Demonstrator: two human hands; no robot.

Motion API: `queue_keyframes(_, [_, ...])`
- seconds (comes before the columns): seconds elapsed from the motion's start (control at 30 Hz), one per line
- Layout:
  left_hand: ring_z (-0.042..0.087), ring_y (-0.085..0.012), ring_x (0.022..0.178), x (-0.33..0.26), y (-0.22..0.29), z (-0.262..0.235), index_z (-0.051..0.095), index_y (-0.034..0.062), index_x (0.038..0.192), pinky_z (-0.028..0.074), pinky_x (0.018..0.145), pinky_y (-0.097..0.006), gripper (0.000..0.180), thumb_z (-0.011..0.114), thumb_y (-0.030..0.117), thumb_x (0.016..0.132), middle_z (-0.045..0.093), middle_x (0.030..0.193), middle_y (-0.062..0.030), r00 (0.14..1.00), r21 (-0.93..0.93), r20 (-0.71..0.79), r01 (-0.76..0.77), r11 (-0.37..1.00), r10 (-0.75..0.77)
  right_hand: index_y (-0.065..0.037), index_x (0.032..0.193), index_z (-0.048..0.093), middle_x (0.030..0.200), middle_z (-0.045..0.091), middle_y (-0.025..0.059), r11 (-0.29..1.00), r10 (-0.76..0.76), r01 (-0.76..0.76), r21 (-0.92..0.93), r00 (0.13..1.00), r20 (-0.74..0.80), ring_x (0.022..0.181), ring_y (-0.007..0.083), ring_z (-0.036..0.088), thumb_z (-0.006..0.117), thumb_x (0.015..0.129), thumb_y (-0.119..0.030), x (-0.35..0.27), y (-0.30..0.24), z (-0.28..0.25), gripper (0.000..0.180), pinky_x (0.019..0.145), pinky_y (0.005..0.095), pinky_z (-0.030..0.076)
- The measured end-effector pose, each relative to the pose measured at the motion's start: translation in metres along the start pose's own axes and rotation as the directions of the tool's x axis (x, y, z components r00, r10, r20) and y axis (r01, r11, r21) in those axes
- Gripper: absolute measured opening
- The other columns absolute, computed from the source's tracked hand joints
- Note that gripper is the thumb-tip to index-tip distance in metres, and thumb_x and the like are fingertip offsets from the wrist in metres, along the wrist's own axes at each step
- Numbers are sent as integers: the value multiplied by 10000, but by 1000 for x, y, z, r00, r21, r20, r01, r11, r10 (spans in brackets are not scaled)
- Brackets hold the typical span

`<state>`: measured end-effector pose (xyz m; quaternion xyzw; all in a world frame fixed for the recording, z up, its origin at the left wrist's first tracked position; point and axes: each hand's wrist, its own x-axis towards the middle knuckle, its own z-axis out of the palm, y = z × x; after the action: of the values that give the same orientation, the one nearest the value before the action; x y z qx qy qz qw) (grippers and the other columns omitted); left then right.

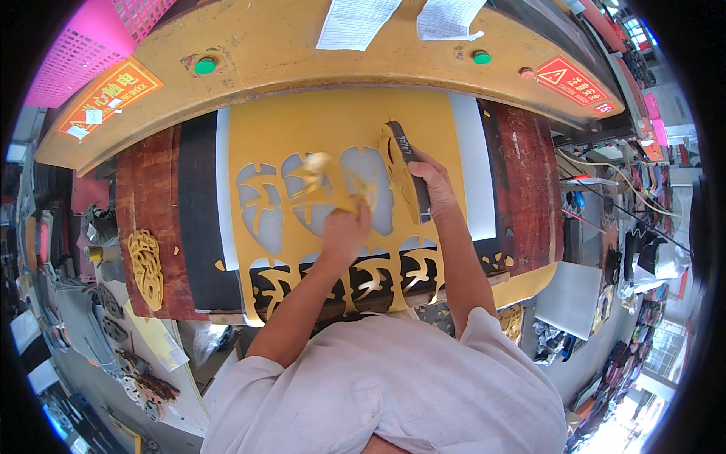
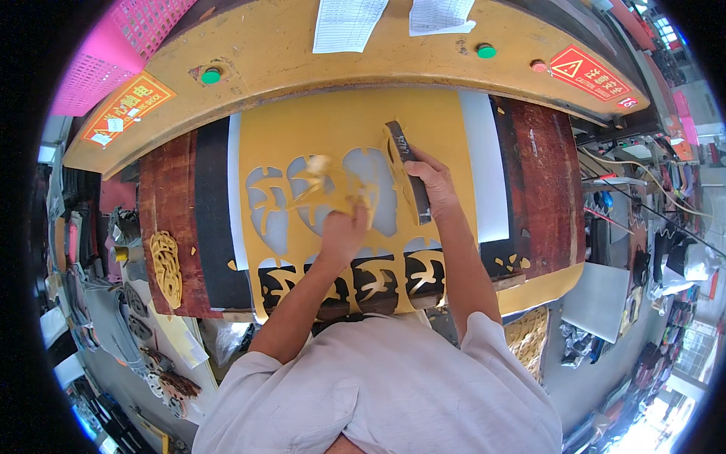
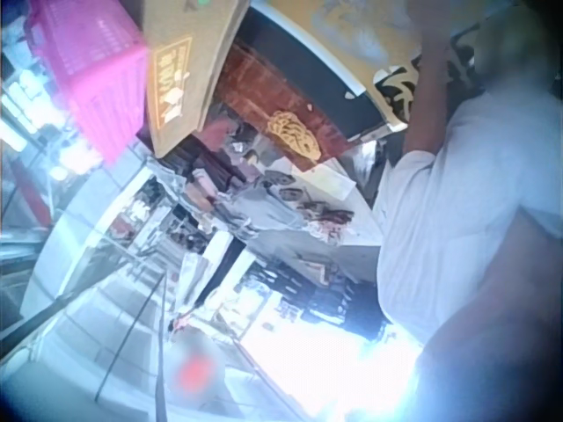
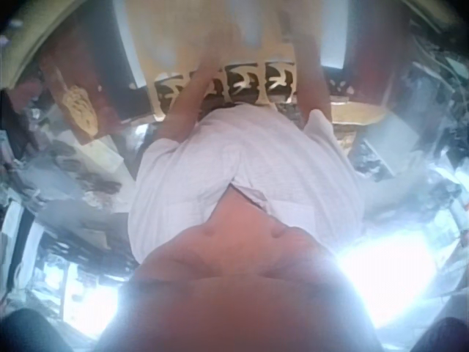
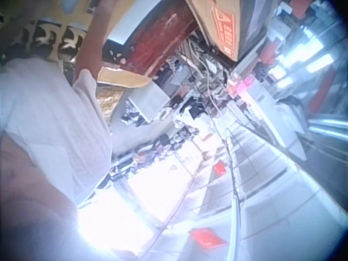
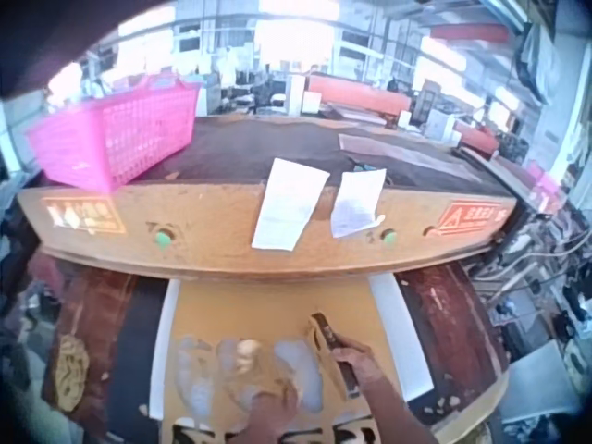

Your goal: The person removes yellow foam cutouts from a die-cut sheet, separates them, and stacks them on a workbench. They also collect scrap foam pieces and place them into a white bag. The person repeats this process for multiple cutout shapes throughout the clip.

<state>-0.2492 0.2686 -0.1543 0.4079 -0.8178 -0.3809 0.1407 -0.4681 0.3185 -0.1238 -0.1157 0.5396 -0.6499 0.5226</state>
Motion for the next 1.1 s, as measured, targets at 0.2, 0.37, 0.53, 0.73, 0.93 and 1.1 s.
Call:
queue_keyframes(0.2, [734, -273, 788, 22, 53, -3, 651, -40, 1102, 567, 707, -433, 345, 744, 259, 957, 717, 935, -163, 972, -533, 208, 22, 846, 106, 48, 1433, 637, 1154, 752, 96, 999, -20, 20, 37, 999, -26, 950, 157, 705, 806, 832, -154, -8, 0, 14, 657, 857, 303, 583])
queue_keyframes(0.37, [622, -194, 729, 48, 14, -18, 670, -1, 1103, 521, 665, -377, 327, 708, 280, 939, 668, 853, -65, 882, -227, 462, 21, 974, 89, 53, 1465, 603, 1177, 744, 105, 999, -38, 38, 5, 999, -22, 980, 167, 707, 782, 850, -166, -6, 0, 8, 677, 879, 316, 588])
queue_keyframes(0.53, [571, -91, 730, -5, -63, -109, 715, -38, 1122, 466, 625, -301, 293, 592, 179, 967, 641, 815, -3, 958, -463, 181, 283, 840, -223, 34, 1428, 648, 1092, 762, 88, 991, -10, 12, 136, 1000, -10, 860, 144, 703, 787, 832, -149, 3, 7, -3, 639, 754, 293, 579])
queue_keyframes(0.73, [688, -164, 758, -148, -155, -183, 689, 23, 1128, 551, 618, -305, 256, 607, 210, 973, 730, 933, -79, 688, -886, -127, 245, 393, -715, 29, 1437, 641, 1123, 749, 108, 987, -9, -2, 162, 998, 65, 880, 154, 700, 769, 851, -182, -1, -8, -6, 636, 758, 294, 575])
queue_keyframes(0.93, [670, -221, 776, -187, -167, -87, 649, -54, 1145, 545, 713, -395, 356, 598, 287, 1058, 720, 952, -113, 491, -463, -706, 225, 857, -510, 4, 1379, 690, 1283, 706, 156, 886, -270, 218, -410, 960, -72, 1053, 213, 702, 783, 848, -188, -22, -35, -29, 572, 875, 321, 577])
queue_keyframes(1.1, [679, -312, 778, -217, -160, -59, 647, -82, 1151, 549, 719, -435, 436, 590, 344, 1072, 734, 945, -184, 545, -264, -668, 464, 846, -507, -137, 1234, 791, 1451, 621, 154, 41, -643, 348, -936, 727, 242, 1269, 417, 598, 828, 726, -216, -12, 14, -44, 516, 1027, 487, 543])
